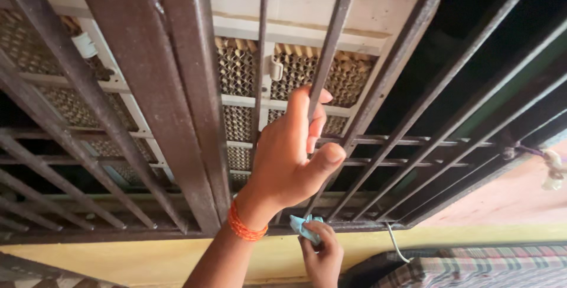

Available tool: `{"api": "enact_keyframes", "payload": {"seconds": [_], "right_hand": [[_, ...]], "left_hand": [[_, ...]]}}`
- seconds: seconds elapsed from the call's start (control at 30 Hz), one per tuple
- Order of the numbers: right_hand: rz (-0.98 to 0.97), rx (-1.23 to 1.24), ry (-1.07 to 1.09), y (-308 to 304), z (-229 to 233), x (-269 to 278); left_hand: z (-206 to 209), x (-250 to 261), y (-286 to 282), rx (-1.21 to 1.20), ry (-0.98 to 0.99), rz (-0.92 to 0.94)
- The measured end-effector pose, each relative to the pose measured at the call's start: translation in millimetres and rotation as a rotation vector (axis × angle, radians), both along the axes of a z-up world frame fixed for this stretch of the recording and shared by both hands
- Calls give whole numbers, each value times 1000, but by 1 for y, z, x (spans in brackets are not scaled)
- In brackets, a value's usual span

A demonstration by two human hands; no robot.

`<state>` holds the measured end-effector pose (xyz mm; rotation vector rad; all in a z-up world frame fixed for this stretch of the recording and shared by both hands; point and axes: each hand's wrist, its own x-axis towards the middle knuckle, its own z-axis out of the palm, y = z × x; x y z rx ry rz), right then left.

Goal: The person cleans the metal bars of a window grill by hand using a blue cloth, wiping along the length of the individual bars.

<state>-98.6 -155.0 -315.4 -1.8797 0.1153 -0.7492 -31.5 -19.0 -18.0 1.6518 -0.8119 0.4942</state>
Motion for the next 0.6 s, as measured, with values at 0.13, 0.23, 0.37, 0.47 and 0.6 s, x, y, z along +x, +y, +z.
{"api": "enact_keyframes", "payload": {"seconds": [0.13,0.23,0.37,0.47,0.6], "right_hand": [[-66,-29,-120,20,9,-8],[-17,-269,-329,7,14,-11],[31,-409,-240,8,-2,-4],[76,-565,44,19,-11,1],[200,-579,234,28,4,8]], "left_hand": [[1,3,1,10,-3,-3],[1,5,6,9,13,-17],[-2,7,10,0,6,-38],[-3,7,10,-4,10,-46],[6,7,15,-4,39,-68]]}}
